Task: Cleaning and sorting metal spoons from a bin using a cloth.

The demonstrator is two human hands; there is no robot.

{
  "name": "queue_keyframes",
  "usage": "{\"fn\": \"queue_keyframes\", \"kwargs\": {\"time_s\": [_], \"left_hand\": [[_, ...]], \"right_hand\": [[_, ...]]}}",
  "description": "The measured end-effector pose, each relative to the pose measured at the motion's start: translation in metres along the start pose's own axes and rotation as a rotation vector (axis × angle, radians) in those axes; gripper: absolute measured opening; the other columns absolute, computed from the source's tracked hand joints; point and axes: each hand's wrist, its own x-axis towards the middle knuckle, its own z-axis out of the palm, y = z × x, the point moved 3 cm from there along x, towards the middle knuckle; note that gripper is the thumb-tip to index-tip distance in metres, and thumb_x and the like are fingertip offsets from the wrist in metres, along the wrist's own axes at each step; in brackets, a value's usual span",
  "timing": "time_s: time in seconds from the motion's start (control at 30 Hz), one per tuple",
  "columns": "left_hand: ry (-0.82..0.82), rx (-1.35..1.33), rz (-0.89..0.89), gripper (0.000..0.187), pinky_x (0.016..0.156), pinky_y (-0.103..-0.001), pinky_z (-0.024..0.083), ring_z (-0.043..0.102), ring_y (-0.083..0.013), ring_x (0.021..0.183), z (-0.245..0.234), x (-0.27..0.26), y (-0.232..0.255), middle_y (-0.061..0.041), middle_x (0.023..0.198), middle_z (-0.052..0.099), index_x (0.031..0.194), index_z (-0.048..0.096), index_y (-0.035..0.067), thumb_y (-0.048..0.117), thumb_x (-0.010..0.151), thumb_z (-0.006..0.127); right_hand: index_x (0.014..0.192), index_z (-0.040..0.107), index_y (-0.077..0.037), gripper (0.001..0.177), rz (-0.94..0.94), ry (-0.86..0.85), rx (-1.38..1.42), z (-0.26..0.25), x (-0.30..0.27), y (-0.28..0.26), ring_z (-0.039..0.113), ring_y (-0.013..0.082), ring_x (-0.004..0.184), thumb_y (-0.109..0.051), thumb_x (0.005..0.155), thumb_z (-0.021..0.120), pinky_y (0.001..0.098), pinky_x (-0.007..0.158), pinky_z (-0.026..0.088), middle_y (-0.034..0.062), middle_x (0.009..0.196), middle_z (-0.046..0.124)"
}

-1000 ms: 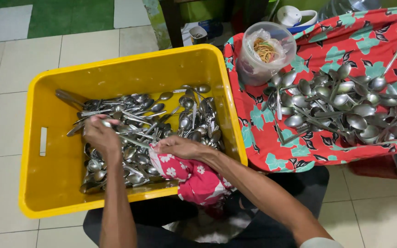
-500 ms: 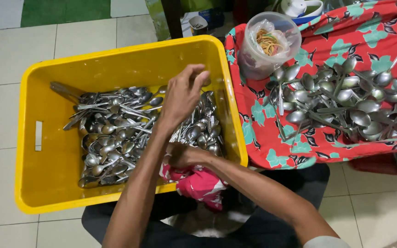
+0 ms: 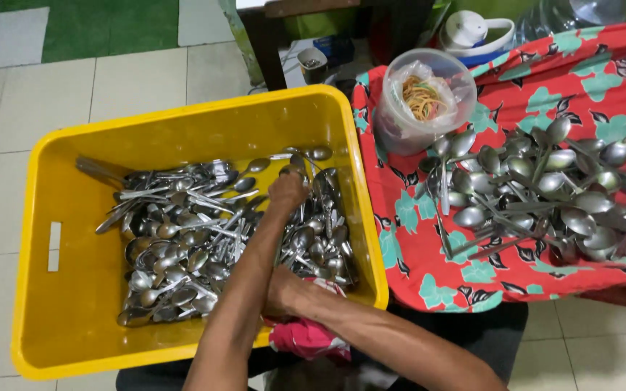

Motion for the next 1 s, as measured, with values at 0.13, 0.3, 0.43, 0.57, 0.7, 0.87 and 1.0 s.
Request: {"fn": "queue_keyframes", "kwargs": {"time_s": [0.13, 0.3, 0.43, 0.57, 0.7, 0.87, 1.0], "left_hand": [[-0.070, -0.017, -0.066, 0.043, 0.096, -0.058, 0.054, 0.067, -0.0419, 0.116, 0.012, 0.009, -0.001, -0.024, 0.116, 0.072, 0.114, 0.074, 0.002, 0.035, 0.087, 0.067], [-0.101, 0.005, 0.027, 0.039, 0.094, -0.058, 0.054, 0.067, -0.0443, 0.114, -0.016, -0.018, 0.010, -0.024, 0.112, 0.074, 0.108, 0.076, 0.002, 0.034, 0.087, 0.066], [-0.022, 0.156, 0.177, 0.017, 0.055, -0.027, 0.055, 0.059, -0.0140, 0.060, -0.031, -0.041, -0.012, 0.000, 0.073, 0.063, 0.100, 0.070, 0.016, 0.031, 0.097, 0.075], [0.197, 0.170, 0.268, 0.014, 0.051, -0.036, 0.047, 0.049, -0.0167, 0.053, -0.069, -0.112, -0.033, -0.002, 0.064, 0.053, 0.086, 0.060, 0.009, 0.008, 0.087, 0.046], [0.150, 0.315, 0.145, 0.022, 0.076, -0.052, 0.060, 0.076, -0.0382, 0.089, -0.036, -0.130, -0.095, -0.016, 0.085, 0.075, 0.096, 0.075, 0.009, 0.013, 0.084, 0.056], [0.054, 0.262, 0.005, 0.024, 0.072, -0.054, 0.060, 0.076, -0.0369, 0.090, 0.005, -0.130, -0.150, -0.015, 0.085, 0.077, 0.087, 0.079, 0.007, 0.013, 0.084, 0.056], [-0.058, -0.074, -0.103, 0.036, 0.067, -0.052, 0.058, 0.077, -0.0297, 0.070, -0.028, -0.177, -0.142, -0.011, 0.070, 0.076, 0.110, 0.065, 0.003, 0.027, 0.086, 0.051]], "right_hand": [[0.088, 0.068, -0.003, 0.014, -0.070, 0.082, 0.100, -0.013, -0.010, -0.001, 0.068, 0.0312, 0.079, -0.014, 0.087, 0.061, 0.0287, 0.061, 0.050, 0.0150, 0.090, 0.066], [0.073, 0.068, -0.003, 0.022, -0.141, 0.173, 0.218, -0.024, -0.027, -0.016, 0.066, 0.0224, 0.064, -0.016, 0.089, 0.063, 0.0126, 0.052, 0.044, 0.0094, 0.070, 0.062], [0.089, 0.060, -0.006, 0.019, 0.118, -0.221, -0.018, -0.040, -0.028, -0.045, 0.057, 0.0211, 0.054, -0.019, 0.103, 0.058, 0.0339, 0.050, 0.052, 0.0118, 0.078, 0.064], [0.091, 0.047, -0.007, 0.020, 0.191, -0.305, 0.048, -0.014, -0.022, -0.014, 0.042, 0.0160, 0.065, 0.001, 0.088, 0.064, 0.0286, 0.053, 0.048, 0.0077, 0.093, 0.053], [0.096, 0.065, 0.001, 0.034, -0.032, -0.110, 0.103, -0.024, -0.031, -0.012, 0.069, 0.0482, 0.096, -0.030, 0.083, 0.061, 0.0581, 0.078, 0.054, 0.0271, 0.090, 0.069], [0.128, 0.060, -0.003, 0.042, -0.033, -0.131, 0.445, -0.058, -0.039, -0.010, 0.064, 0.0378, 0.116, -0.020, 0.090, 0.065, 0.0505, 0.097, 0.051, 0.0203, 0.117, 0.070], [0.117, 0.059, -0.003, 0.028, -0.040, 0.033, 1.007, -0.113, -0.062, -0.046, 0.060, 0.0186, 0.073, -0.020, 0.095, 0.066, 0.0334, 0.070, 0.049, 0.0076, 0.088, 0.064]]}}
